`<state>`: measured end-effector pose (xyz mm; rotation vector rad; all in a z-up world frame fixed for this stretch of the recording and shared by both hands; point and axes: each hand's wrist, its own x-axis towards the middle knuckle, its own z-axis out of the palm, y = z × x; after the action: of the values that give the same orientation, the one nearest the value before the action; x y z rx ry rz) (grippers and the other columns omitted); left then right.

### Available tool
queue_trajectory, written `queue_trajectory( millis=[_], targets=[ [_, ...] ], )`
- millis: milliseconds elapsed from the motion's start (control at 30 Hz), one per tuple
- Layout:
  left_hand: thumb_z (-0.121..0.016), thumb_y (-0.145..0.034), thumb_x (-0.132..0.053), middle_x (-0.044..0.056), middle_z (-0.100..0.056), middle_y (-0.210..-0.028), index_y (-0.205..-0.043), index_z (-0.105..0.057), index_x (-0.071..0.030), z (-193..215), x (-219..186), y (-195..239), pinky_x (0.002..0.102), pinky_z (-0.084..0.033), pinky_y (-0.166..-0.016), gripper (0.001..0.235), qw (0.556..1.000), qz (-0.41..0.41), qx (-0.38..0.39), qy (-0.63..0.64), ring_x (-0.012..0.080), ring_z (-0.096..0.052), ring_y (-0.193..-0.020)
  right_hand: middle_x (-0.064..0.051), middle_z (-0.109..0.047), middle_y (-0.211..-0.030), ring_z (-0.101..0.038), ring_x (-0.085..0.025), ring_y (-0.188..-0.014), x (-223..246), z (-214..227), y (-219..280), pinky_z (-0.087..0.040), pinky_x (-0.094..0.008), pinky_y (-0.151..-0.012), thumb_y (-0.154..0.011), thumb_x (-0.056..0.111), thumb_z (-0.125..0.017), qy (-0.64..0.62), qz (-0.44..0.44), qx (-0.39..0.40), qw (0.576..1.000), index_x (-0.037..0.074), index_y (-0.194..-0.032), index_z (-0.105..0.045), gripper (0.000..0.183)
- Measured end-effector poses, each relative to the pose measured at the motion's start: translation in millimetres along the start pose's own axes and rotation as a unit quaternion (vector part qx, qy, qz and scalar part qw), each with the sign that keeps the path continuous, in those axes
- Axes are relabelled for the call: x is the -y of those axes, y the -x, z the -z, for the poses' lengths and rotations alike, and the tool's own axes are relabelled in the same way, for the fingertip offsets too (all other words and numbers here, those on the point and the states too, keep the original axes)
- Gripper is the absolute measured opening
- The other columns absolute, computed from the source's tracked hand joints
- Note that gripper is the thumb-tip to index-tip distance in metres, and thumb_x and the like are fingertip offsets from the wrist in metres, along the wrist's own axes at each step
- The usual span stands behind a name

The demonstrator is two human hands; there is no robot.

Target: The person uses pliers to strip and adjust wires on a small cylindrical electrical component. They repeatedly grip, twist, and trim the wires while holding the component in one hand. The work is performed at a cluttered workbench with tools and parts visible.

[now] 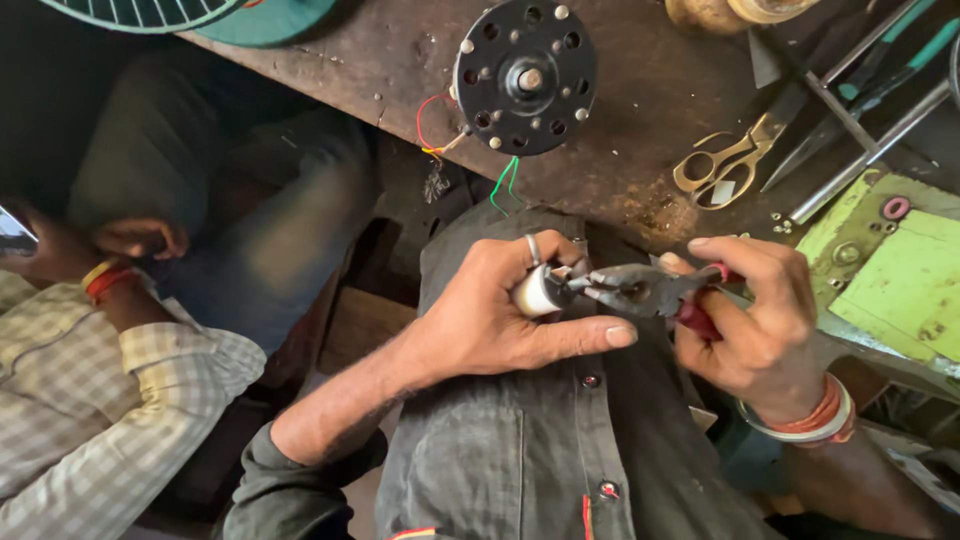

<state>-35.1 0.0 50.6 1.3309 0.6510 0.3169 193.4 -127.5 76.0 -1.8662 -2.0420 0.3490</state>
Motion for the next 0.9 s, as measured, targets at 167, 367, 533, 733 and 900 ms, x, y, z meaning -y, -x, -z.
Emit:
queue_trajectory(
  millis=[167,367,533,733,900],
  targets=[
    [-0.088,-0.083,-0.041,-0.003,-0.058,-0.065,-0.095,-0.066,-0.005,3.0,-1.5,1.4,0.024,-0.044,-0.055,0.044,0.999,0.030,0.020,0.013,0.0007,-0.051,-0.062,-0.013,-0.062,-0.120,-0.063,-0.034,-0.101,-5.7,0.5,-3.4,-0.049,-0.045,-0.087,-0.065,-0.001,-0.073,0.019,0.012,0.020,1.000,-0.001,-0.094,-0.077,0.030],
    [-0.084,-0.087,-0.040,-0.002,-0.059,-0.065,-0.096,-0.068,-0.004,1.8,-5.9,1.0,0.025,-0.044,-0.053,0.041,0.999,0.040,0.025,0.022,0.0023,-0.051,-0.061,-0.012,-0.065,-0.112,-0.063,-0.032,-0.089,-4.6,1.1,1.0,-0.052,-0.044,-0.076,-0.060,-0.001,-0.072,0.054,0.032,0.034,0.997,-0.003,-0.096,-0.080,0.036],
    [-0.084,-0.087,-0.040,0.001,-0.061,-0.063,-0.094,-0.069,-0.004,4.3,-4.1,-1.6,0.027,-0.047,-0.051,0.039,0.999,0.034,0.010,-0.034,0.0049,-0.055,-0.057,-0.013,-0.069,-0.099,-0.062,-0.029,-0.073,-10.5,-4.4,10.1,-0.051,-0.040,-0.061,-0.060,-0.004,-0.074,0.002,0.014,0.087,0.996,-0.002,-0.065,-0.062,0.013],
    [-0.084,-0.087,-0.040,-0.001,-0.060,-0.062,-0.090,-0.069,-0.005,2.7,-2.2,-1.2,0.026,-0.046,-0.050,0.039,0.999,0.037,0.014,-0.017,0.0026,-0.054,-0.057,-0.016,-0.065,-0.092,-0.064,-0.024,-0.067,-17.7,-28.9,31.9,-0.049,-0.032,-0.056,-0.062,-0.004,-0.073,-0.276,-0.030,0.127,0.952,-0.001,-0.064,-0.059,0.014],
    [-0.087,-0.086,-0.037,-0.004,-0.059,-0.066,-0.083,-0.065,-0.006,-6.1,2.9,-5.3,0.025,-0.044,-0.052,0.038,0.999,0.029,-0.016,0.037,0.0003,-0.050,-0.064,-0.010,-0.064,-0.084,-0.064,-0.022,-0.069,-18.8,-41.2,42.8,-0.050,-0.032,-0.064,-0.063,-0.006,-0.063,-0.420,-0.113,0.172,0.884,-0.003,-0.077,-0.066,0.015]
  ],
)
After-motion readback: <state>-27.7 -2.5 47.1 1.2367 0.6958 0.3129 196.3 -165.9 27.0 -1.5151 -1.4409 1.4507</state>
